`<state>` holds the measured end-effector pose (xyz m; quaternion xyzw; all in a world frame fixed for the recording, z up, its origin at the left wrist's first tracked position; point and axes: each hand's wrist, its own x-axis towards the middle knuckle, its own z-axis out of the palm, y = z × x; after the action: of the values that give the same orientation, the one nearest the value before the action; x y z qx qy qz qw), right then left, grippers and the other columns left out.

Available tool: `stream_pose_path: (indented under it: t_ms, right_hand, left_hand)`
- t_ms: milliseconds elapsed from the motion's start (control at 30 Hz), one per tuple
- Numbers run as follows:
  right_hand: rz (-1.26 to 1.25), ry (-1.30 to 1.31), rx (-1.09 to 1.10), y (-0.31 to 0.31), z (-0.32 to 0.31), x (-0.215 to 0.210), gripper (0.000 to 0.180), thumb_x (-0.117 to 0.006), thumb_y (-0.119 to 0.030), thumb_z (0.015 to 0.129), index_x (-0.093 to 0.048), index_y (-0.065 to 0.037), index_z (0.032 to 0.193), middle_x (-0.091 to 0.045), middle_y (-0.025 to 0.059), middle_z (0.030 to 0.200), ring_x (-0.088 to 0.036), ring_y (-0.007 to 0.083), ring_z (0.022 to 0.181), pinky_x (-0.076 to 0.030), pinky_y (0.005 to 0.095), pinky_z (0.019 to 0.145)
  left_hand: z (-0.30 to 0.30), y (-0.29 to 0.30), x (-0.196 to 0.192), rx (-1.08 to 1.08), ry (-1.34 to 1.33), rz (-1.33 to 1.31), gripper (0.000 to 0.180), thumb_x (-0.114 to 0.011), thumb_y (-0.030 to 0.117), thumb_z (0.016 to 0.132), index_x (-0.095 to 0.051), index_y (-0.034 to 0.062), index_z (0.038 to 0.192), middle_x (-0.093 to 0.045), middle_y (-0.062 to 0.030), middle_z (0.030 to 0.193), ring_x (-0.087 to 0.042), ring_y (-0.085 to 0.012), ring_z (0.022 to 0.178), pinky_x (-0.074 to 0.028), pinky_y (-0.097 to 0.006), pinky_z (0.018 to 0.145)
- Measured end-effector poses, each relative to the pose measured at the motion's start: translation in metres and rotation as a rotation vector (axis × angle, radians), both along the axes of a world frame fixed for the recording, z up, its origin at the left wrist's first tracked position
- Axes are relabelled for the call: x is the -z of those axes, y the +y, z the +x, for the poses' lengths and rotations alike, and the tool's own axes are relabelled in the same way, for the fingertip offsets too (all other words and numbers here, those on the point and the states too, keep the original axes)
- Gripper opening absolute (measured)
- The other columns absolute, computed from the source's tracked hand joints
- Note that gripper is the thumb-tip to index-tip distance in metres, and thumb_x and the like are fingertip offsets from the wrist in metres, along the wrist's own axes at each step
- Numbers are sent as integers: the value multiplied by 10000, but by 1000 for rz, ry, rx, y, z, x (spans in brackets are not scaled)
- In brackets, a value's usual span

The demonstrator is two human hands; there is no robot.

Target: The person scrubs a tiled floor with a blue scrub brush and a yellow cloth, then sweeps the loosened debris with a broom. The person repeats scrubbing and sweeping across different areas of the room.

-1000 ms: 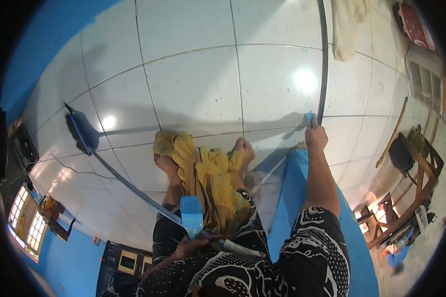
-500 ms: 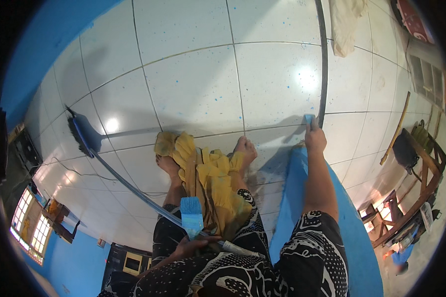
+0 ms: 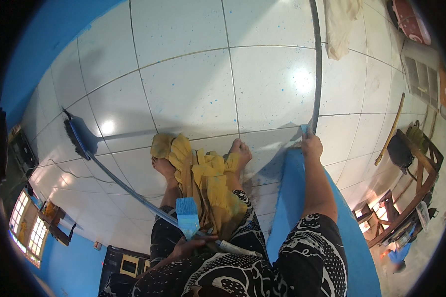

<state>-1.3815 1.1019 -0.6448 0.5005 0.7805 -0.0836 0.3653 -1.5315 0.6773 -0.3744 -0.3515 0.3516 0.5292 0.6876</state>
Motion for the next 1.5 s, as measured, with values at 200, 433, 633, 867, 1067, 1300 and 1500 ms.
stream_pose_path:
  t_ms: [200, 433, 633, 867, 1067, 1300, 1500]
  right_hand:
    - [8, 148, 90, -7, -7, -2, 445, -462, -415, 870, -509, -195, 1254, -624, 194, 978, -589, 368, 920, -468, 440, 785]
    - [186, 338, -55, -14, -36, 37, 477, -437, -412, 892, -482, -132, 1275, -614, 247, 874, -591, 404, 845, -460, 467, 736]
    - [67, 150, -195, 11, -98, 13, 456, -409, -387, 905, -415, -171, 1306, -612, 236, 866, -607, 396, 819, -481, 491, 692]
    - [110, 188, -123, 4, -88, 23, 436, -406, -418, 911, -457, -213, 1293, -615, 218, 858, -606, 381, 801, -483, 485, 670]
    - [54, 146, -234, -8, -67, 26, 440, -448, -380, 898, -438, -228, 1310, -615, 240, 852, -608, 398, 775, -480, 499, 650]
    - [176, 278, -140, 16, -105, 35, 434, -416, -373, 913, -471, -131, 1269, -607, 239, 776, -599, 404, 708, -465, 499, 607]
    - [128, 221, -385, -13, -25, 43, 500, -457, -360, 893, -361, -163, 1342, -602, 254, 775, -607, 412, 747, -479, 505, 641]
  left_hand:
    - [1, -2, -2, -14, -109, -78, 452, -542, 163, 857, -458, -91, 1222, -582, -158, 1159, -511, -206, 1107, -322, -334, 1010]
    - [-15, 18, -5, 71, -96, -132, 454, -531, 160, 857, -444, -106, 1214, -577, -168, 1161, -526, -204, 1087, -365, -326, 983]
    - [-5, 9, 3, -39, -112, -69, 575, -545, 143, 846, -299, -114, 1298, -550, -221, 1174, -555, -252, 1056, -434, -335, 921]
    - [-11, 19, -2, -119, -160, -136, 675, -524, 112, 850, -129, -90, 1358, -538, -234, 1183, -547, -273, 1068, -410, -351, 943]
    - [-9, 19, 0, -84, -199, -121, 536, -564, 147, 787, -417, -103, 1239, -542, -210, 1188, -518, -269, 1110, -387, -371, 986]
    - [-7, 16, 6, -10, -120, -61, 502, -528, 126, 807, -416, -103, 1239, -549, -213, 1176, -545, -273, 1073, -425, -374, 951]
    - [-11, 17, 4, -17, -148, -25, 453, -521, 133, 817, -465, -106, 1198, -560, -220, 1152, -548, -264, 1062, -430, -360, 944]
